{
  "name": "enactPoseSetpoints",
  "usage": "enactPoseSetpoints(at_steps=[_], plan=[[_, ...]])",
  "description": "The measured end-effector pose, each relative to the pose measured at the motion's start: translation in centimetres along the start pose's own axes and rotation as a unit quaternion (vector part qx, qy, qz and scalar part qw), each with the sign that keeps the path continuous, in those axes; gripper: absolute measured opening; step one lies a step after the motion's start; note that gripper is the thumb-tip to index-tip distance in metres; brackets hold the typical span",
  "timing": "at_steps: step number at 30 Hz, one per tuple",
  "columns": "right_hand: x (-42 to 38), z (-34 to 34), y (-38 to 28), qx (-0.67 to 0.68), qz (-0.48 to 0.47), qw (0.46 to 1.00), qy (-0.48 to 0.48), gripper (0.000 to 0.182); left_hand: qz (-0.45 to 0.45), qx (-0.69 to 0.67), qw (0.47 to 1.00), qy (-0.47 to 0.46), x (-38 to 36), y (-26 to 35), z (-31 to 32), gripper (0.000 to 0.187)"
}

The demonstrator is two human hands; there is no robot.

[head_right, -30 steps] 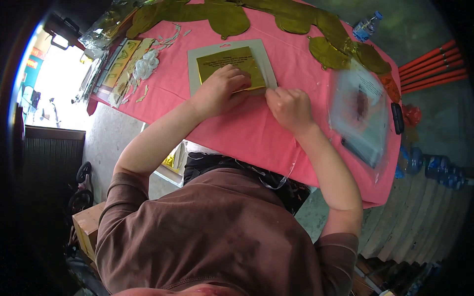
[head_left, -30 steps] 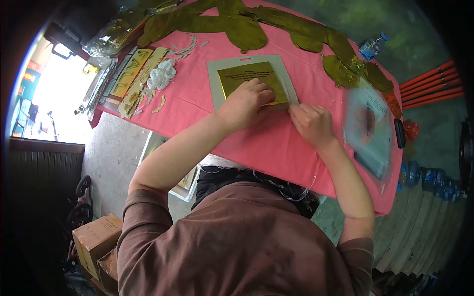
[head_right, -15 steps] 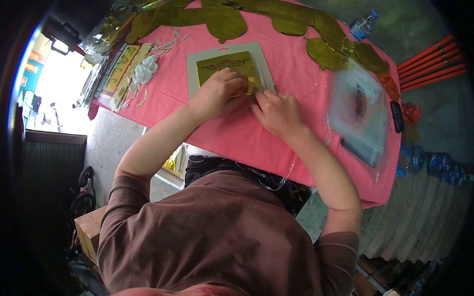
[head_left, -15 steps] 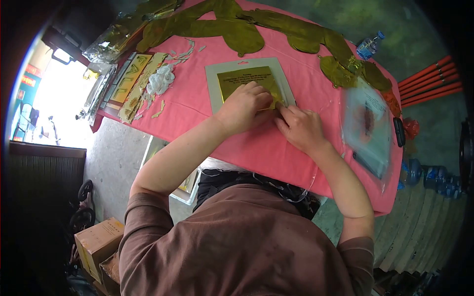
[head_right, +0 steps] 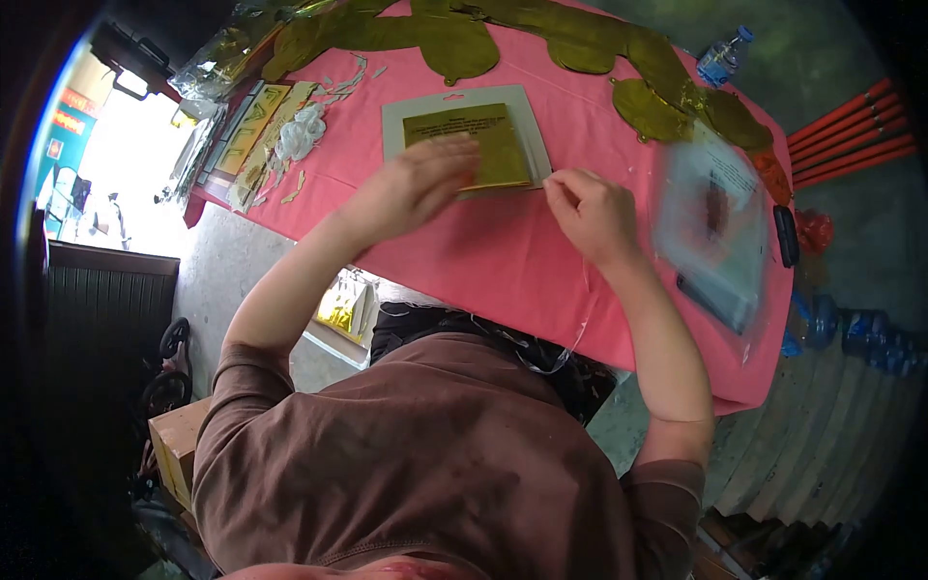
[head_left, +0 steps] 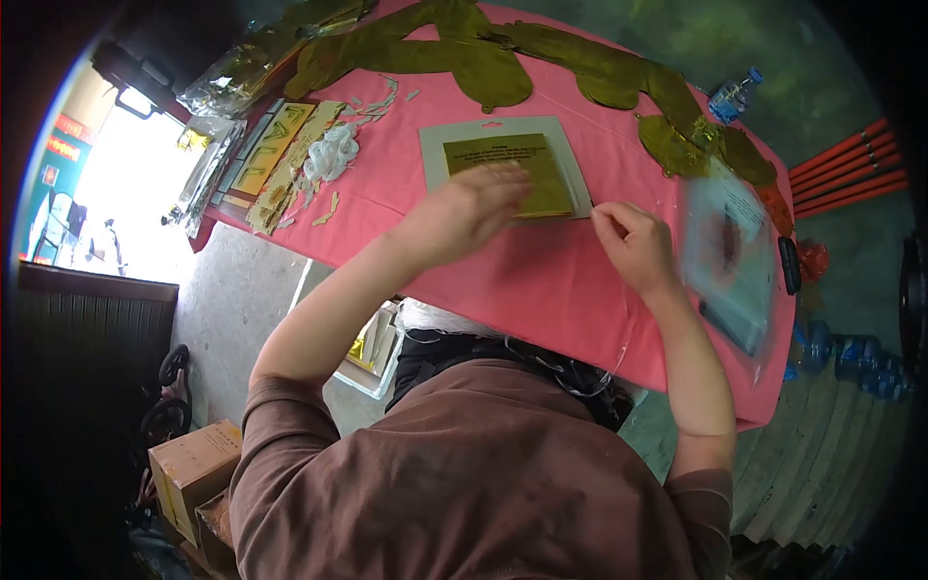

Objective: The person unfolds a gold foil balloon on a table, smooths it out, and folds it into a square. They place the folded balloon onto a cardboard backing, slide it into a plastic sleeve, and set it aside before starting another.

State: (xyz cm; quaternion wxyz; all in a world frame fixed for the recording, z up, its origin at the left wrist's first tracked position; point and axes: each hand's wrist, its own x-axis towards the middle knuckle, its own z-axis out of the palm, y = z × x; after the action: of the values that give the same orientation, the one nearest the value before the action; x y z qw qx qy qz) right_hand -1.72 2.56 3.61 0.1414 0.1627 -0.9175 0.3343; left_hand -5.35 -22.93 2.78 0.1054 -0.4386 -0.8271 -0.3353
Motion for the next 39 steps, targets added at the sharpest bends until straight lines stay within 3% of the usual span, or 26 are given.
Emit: enactPoseSetpoints(at_steps=[5,7,12,18,21,24,29,39], plan=[[-0.1,1.0,-1.4,0.004,-0.038,0.999,-0.029,0.006,-0.039,0.066,0.996,-0.036,-1.8,-1.6,-1.0,0.03],[0.0,2.6,-2.5,0.018,-0.182,0.982,-0.042,0.006,-0.038,0.065,0.996,-0.056,-2.2,-1.7,-0.8,0.029],[-0.4,4.7,-4.7,-0.015,-0.177,0.983,-0.038,0.011,-0.05,0.052,0.996,-0.045,-2.4,-2.2,-0.4,0.027],[0.5,4.9,-4.9,-0.004,-0.114,0.984,-0.137,0.012,-0.053,0.048,0.997,-0.033,-2.4,-2.1,-0.3,0.027],[1.1,5.3,-5.2,0.01,-0.175,0.978,-0.113,0.011,-0.053,0.038,0.997,-0.031,-2.4,-2.4,-0.1,0.026],[1.3,5.8,-5.2,0.022,-0.155,0.975,-0.156,0.009,-0.059,0.026,0.996,-0.053,-2.3,-2.4,-0.4,0.029],[2.0,5.9,-5.7,-0.07,-0.224,0.948,-0.214,0.012,-0.061,-0.002,0.997,-0.038,-2.4,-2.8,-0.4,0.026],[1.6,6.3,-5.0,-0.002,-0.239,0.957,-0.162,0.012,-0.02,-0.09,0.996,0.005,-2.5,-1.6,-2.9,0.02]])
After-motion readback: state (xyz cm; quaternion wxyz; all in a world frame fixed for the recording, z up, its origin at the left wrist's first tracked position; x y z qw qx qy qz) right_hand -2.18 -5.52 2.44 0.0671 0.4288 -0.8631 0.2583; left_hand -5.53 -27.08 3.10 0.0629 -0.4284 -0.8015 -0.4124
